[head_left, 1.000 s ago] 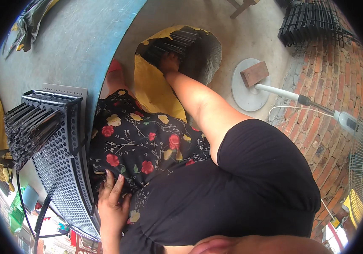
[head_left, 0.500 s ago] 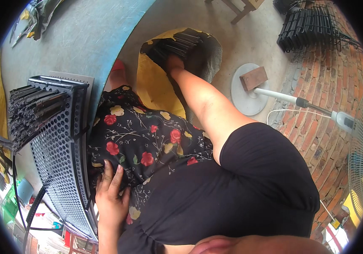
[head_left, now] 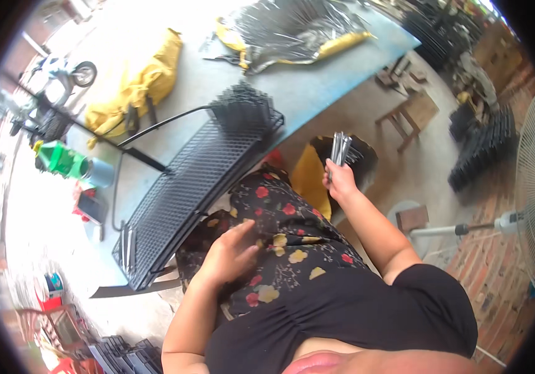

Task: The person inserts small metal pins by hand into a perforated metal rack on a workbench.

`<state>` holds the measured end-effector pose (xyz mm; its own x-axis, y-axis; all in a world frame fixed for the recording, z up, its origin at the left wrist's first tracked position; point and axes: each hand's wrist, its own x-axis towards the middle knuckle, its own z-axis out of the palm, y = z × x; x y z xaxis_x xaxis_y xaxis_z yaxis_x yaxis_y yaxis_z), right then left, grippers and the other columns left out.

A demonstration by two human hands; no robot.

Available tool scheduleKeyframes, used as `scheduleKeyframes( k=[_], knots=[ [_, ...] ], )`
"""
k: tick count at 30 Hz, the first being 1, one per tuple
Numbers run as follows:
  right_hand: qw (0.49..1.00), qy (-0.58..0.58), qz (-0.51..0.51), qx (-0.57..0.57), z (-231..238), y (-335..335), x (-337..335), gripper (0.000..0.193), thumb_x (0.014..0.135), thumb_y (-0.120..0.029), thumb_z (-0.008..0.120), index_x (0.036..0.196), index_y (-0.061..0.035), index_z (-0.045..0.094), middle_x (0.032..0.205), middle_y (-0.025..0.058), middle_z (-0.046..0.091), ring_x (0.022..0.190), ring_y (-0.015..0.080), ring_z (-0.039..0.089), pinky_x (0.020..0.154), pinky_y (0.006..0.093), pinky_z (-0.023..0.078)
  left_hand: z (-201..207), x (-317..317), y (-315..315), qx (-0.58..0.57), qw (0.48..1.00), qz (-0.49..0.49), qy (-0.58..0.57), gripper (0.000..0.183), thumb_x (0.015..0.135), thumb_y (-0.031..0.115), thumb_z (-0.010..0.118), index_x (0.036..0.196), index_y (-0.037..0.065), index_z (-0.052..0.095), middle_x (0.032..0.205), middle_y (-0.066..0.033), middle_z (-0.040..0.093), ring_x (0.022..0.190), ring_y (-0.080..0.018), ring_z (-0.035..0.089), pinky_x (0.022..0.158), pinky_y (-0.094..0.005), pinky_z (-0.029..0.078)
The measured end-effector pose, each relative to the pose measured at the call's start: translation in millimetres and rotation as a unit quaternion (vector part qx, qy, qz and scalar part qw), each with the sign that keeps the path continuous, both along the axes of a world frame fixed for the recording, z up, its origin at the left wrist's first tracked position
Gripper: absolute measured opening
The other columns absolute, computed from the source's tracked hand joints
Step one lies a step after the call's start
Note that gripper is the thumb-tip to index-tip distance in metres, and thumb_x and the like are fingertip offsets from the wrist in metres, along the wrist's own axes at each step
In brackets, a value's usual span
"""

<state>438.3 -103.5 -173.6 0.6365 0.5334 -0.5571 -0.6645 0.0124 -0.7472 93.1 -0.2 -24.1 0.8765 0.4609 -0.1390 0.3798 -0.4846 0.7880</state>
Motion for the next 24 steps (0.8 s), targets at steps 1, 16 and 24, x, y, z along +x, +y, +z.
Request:
scheduleKeyframes(
  k=[1, 16, 24],
  knots=[
    [0.999, -0.022, 0.026, -0.002, 36.3, 1.1, -31.8, 0.012, 0.093, -0.019, 0.064, 0.088, -0.0154, 0.053, 0.073, -0.003, 0.052, 0.061, 0.0091, 0.051, 0.05, 0.0241, 0.044, 1.9, -13.0, -6.6, -0.077, 0.994, 0.076, -0.012, 0.054, 0.082, 0.013, 0.07, 0.133, 0.003, 0.052, 0.128, -0.0174, 0.059, 0.119, -0.0301, 0.056, 0.101, -0.0361, 0.044],
    [0.695, -0.001, 0.719, 0.034, 192.0, 14.3, -296.1, 0.028, 0.095, -0.035, 0.061, 0.093, -0.0067, 0.063, 0.08, 0.0051, 0.064, 0.069, 0.0158, 0.063, 0.059, 0.0294, 0.05, 29.6, -126.4, -59.5, -0.572, 0.631, 0.346, -0.393, 0.012, 0.086, 0.01, 0.06, 0.096, 0.002, 0.058, 0.099, -0.015, 0.065, 0.103, -0.0343, 0.062, 0.092, -0.0525, 0.049],
    [0.778, -0.292, 0.5, 0.242, 194.9, 76.2, -294.1, 0.019, 0.091, -0.014, 0.065, 0.105, -0.0015, 0.065, 0.099, 0.0089, 0.067, 0.096, 0.0182, 0.063, 0.084, 0.0315, 0.051, 28.7, -128.1, -48.1, -0.545, 0.684, 0.362, -0.321, 0.02, 0.085, 0.003, 0.065, 0.104, 0.001, 0.058, 0.089, -0.0093, 0.063, 0.081, -0.024, 0.065, 0.079, -0.0399, 0.055]
  ],
)
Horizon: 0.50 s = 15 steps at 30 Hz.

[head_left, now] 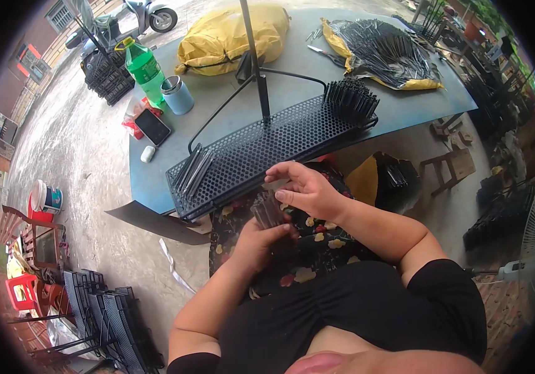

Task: The person inserts small metal pins by hand into a perforated metal rack on a workbench.

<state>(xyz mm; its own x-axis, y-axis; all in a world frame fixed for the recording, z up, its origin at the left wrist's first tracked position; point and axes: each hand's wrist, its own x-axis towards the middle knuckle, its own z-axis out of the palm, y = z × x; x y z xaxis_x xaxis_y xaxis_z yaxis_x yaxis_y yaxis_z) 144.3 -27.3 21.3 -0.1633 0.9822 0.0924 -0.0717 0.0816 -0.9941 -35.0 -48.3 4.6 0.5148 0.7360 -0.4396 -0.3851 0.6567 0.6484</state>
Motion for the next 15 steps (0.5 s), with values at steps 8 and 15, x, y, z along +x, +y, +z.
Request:
scheduleKeyframes(
  k=[8, 15],
  knots=[
    [0.976, -0.153, 0.099, 0.117, -14.3, 4.0, 0.7, 0.006, 0.086, 0.0, 0.065, 0.092, 0.0002, 0.066, 0.095, 0.0128, 0.068, 0.087, 0.0204, 0.066, 0.078, 0.0288, 0.052, -29.9, -6.0, 19.5, 0.182, 0.913, -0.358, 0.067, 0.031, 0.083, 0.004, 0.072, 0.113, 0.002, 0.064, 0.106, -0.0056, 0.069, 0.105, -0.0167, 0.062, 0.097, -0.0329, 0.047],
    [0.995, 0.085, -0.048, -0.035, -33.8, 29.1, 33.4, 0.026, 0.099, -0.018, 0.055, 0.116, 0.0022, 0.056, 0.112, 0.0105, 0.063, 0.101, 0.0161, 0.061, 0.09, 0.0299, 0.048, -36.0, 14.3, 36.8, -0.062, 0.972, -0.184, 0.131, 0.019, 0.085, 0.001, 0.067, 0.103, 0.0, 0.061, 0.085, -0.0104, 0.068, 0.077, -0.0197, 0.068, 0.069, -0.0307, 0.055]
  ],
)
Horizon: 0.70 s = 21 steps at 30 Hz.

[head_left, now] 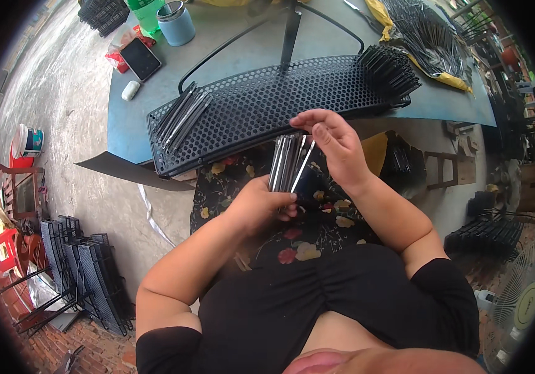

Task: The person inserts small metal pins by hand into a perforated metal rack on a workbench.

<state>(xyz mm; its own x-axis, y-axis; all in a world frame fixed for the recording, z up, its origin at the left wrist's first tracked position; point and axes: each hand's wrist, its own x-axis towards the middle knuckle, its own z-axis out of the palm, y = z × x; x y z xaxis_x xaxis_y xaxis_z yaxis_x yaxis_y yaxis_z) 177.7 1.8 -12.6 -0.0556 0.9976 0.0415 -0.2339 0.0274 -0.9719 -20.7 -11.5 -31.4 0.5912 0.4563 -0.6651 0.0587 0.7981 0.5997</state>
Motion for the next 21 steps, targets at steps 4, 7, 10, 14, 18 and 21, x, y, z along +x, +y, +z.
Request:
scheduleKeyframes(
  k=[4, 7, 10, 14, 18, 21],
  knots=[
    [0.997, 0.015, -0.078, 0.003, -14.9, -5.2, 24.3, 0.023, 0.1, -0.016, 0.053, 0.116, 0.0008, 0.053, 0.113, 0.0101, 0.061, 0.101, 0.0169, 0.061, 0.091, 0.0312, 0.049, 14.9, 0.1, 4.6, 0.125, 0.983, 0.09, -0.098, 0.021, 0.085, 0.005, 0.068, 0.104, 0.0, 0.06, 0.085, -0.0103, 0.068, 0.078, -0.0211, 0.068, 0.061, -0.0291, 0.054],
    [0.993, 0.012, 0.004, -0.116, -33.6, -7.2, 15.0, 0.019, 0.099, -0.016, 0.056, 0.111, -0.001, 0.055, 0.104, 0.0057, 0.061, 0.095, 0.0136, 0.061, 0.086, 0.0286, 0.05, -7.8, 3.2, 22.0, -0.049, 0.987, 0.136, -0.071, 0.022, 0.085, 0.008, 0.067, 0.105, 0.0, 0.062, 0.086, -0.0094, 0.068, 0.076, -0.019, 0.067, 0.059, -0.0269, 0.052],
    [0.968, 0.051, 0.031, -0.242, -44.9, -3.3, 11.5, 0.019, 0.098, -0.016, 0.057, 0.11, -0.0008, 0.057, 0.1, 0.0047, 0.063, 0.092, 0.0127, 0.062, 0.083, 0.0291, 0.051, -21.7, 11.0, 22.0, -0.054, 0.99, 0.132, -0.019, 0.021, 0.086, 0.011, 0.067, 0.103, 0.001, 0.062, 0.085, -0.0092, 0.068, 0.072, -0.0173, 0.065, 0.055, -0.0254, 0.048],
    [0.98, 0.039, 0.045, -0.188, -44.5, 1.6, 15.9, 0.018, 0.096, -0.014, 0.059, 0.109, 0.0, 0.06, 0.097, 0.0048, 0.066, 0.089, 0.0121, 0.063, 0.081, 0.0277, 0.052, -21.3, 15.0, 18.0, -0.024, 0.991, 0.13, -0.034, 0.017, 0.086, 0.009, 0.067, 0.101, 0.001, 0.062, 0.083, -0.0086, 0.067, 0.069, -0.0153, 0.063, 0.052, -0.0243, 0.045],
    [0.98, 0.082, 0.032, -0.179, -34.3, 8.8, 22.4, 0.016, 0.094, -0.009, 0.061, 0.106, 0.0002, 0.062, 0.096, 0.005, 0.067, 0.086, 0.0112, 0.064, 0.08, 0.0265, 0.053, -17.6, 17.3, 15.8, 0.025, 0.993, 0.111, -0.015, 0.015, 0.086, 0.007, 0.067, 0.099, 0.001, 0.062, 0.081, -0.0087, 0.067, 0.067, -0.0149, 0.063, 0.05, -0.0224, 0.044],
    [0.984, 0.08, 0.019, -0.158, -24.0, 10.8, 30.6, 0.014, 0.092, -0.009, 0.062, 0.104, -0.0009, 0.063, 0.093, 0.004, 0.067, 0.082, 0.0096, 0.064, 0.073, 0.0249, 0.053, -14.4, 16.7, 12.4, 0.049, 0.994, 0.095, -0.001, 0.015, 0.086, 0.006, 0.067, 0.099, 0.0, 0.063, 0.081, -0.0092, 0.068, 0.065, -0.0148, 0.064, 0.049, -0.0216, 0.044]
  ],
)
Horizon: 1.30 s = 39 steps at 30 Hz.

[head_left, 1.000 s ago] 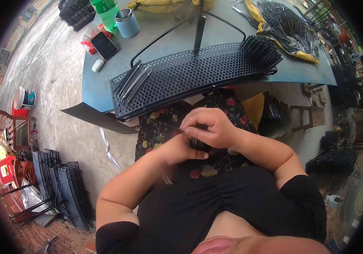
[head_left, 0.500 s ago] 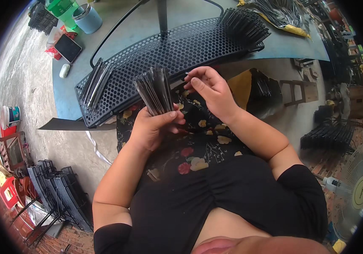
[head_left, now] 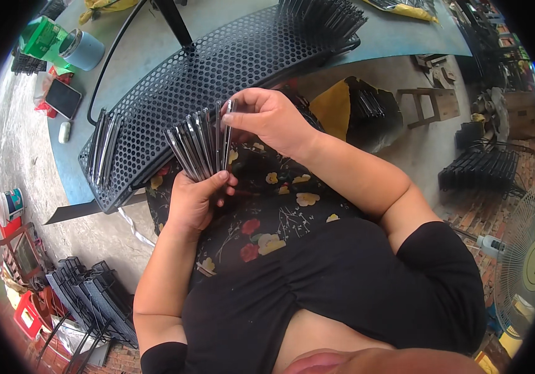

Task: The person inserts small metal pins by hand into a perforated metal rack on a workbench.

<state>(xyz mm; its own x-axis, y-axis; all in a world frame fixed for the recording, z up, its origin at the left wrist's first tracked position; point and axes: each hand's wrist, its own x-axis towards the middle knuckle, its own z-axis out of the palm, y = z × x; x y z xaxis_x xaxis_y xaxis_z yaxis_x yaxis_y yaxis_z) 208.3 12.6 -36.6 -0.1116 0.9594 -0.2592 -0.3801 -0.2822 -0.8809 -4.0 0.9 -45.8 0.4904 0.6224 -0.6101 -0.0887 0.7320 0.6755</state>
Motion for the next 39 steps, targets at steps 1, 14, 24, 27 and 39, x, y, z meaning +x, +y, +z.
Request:
scheduleKeyframes(
  k=[1, 14, 24, 27, 39],
  knots=[
    [0.999, -0.033, 0.008, 0.006, 3.4, -0.2, 2.8, 0.013, 0.092, -0.008, 0.063, 0.102, -0.0011, 0.064, 0.091, 0.0034, 0.067, 0.079, 0.0088, 0.063, 0.07, 0.0237, 0.053, 0.7, -0.1, -0.6, 0.01, 1.0, -0.003, 0.011, 0.015, 0.086, 0.006, 0.067, 0.099, 0.0, 0.063, 0.082, -0.0099, 0.069, 0.066, -0.015, 0.065, 0.049, -0.0216, 0.045],
    [0.702, -0.448, -0.192, 0.518, 39.3, 6.6, 23.2, 0.017, 0.08, -0.001, 0.071, 0.096, -0.0045, 0.068, 0.094, 0.0083, 0.067, 0.083, 0.0181, 0.067, 0.071, 0.0263, 0.055, 4.1, -7.3, 12.8, -0.079, 0.993, 0.074, -0.045, 0.029, 0.089, 0.008, 0.062, 0.114, -0.005, 0.056, 0.098, -0.0177, 0.069, 0.078, -0.0218, 0.07, 0.05, -0.0261, 0.051],
    [0.859, -0.408, -0.043, 0.307, 11.5, -12.8, -2.1, 0.011, 0.086, -0.002, 0.066, 0.096, -0.003, 0.067, 0.096, 0.009, 0.067, 0.083, 0.0167, 0.067, 0.07, 0.0244, 0.054, 1.1, 1.9, 17.0, -0.095, 0.99, 0.084, -0.055, 0.022, 0.089, 0.011, 0.062, 0.108, 0.0, 0.061, 0.093, -0.013, 0.07, 0.076, -0.0184, 0.068, 0.051, -0.0266, 0.053],
    [0.978, -0.2, -0.028, 0.052, 1.0, 5.6, 6.5, 0.024, 0.091, -0.01, 0.065, 0.11, 0.0013, 0.056, 0.097, 0.0092, 0.067, 0.078, 0.0139, 0.066, 0.059, 0.0243, 0.053, -2.7, 3.4, 16.2, -0.051, 0.995, 0.075, -0.032, 0.015, 0.087, 0.008, 0.064, 0.099, 0.0, 0.061, 0.085, -0.0115, 0.068, 0.074, -0.0196, 0.068, 0.05, -0.0273, 0.053],
    [0.981, -0.194, -0.004, 0.021, 0.0, 1.0, -10.3, 0.028, 0.089, -0.012, 0.066, 0.107, 0.0012, 0.051, 0.088, 0.0092, 0.068, 0.072, 0.0117, 0.064, 0.058, 0.0238, 0.052, 14.4, 6.7, 22.5, -0.115, 0.985, 0.091, -0.092, 0.026, 0.091, 0.013, 0.061, 0.113, 0.001, 0.058, 0.097, -0.0164, 0.07, 0.08, -0.024, 0.07, 0.053, -0.0323, 0.057]
  ],
)
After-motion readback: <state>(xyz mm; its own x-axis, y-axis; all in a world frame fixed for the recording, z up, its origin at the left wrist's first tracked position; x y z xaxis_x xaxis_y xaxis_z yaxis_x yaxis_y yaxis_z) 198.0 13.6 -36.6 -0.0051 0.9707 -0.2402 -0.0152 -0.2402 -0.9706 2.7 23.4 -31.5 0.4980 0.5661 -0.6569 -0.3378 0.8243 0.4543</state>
